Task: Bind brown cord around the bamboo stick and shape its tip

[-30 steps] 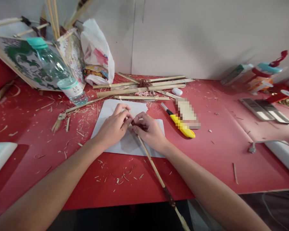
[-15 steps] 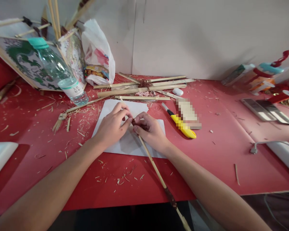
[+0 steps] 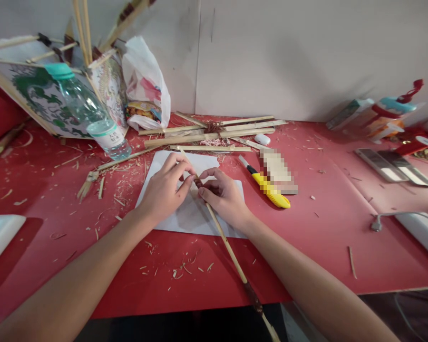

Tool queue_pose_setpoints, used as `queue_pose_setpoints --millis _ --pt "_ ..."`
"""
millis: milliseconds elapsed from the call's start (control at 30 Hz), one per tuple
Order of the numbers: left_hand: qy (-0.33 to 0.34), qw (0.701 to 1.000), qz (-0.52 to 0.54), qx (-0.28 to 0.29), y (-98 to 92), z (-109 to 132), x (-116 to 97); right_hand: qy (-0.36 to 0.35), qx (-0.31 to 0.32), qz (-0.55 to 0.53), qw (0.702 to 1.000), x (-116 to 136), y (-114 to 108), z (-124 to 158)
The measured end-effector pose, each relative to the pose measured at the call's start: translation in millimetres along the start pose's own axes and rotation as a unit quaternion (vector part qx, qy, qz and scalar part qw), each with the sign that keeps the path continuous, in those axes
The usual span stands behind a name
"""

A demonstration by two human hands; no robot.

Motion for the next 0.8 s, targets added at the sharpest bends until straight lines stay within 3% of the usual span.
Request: queue_pose_setpoints --millis 433,633,800 --pt "0.017 0.996 -0.077 0.037 -4.1 1.8 -10.2 -0.002 -0.002 0.023 1.0 0.2 0.6 0.1" --pt "0.02 0.984 -0.144 0.099 -1.1 3.0 -10.2 -0.002 0.022 0.05 0.999 -2.3 3.2 1.6" --pt "-0.017 0.987 -0.093 0.131 6.8 4.8 -3.3 -0.014 0.034 0.055 0.998 -3.9 3.1 1.8"
Point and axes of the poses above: each hand's wrist, its own z-axis away from the middle knuckle, its own y-axis out of the palm, x = y × z, the point moved 5 cm from there along -z, towards the middle knuckle, and after that the axes turned 15 degrees about -z, right-handed, at the moved point
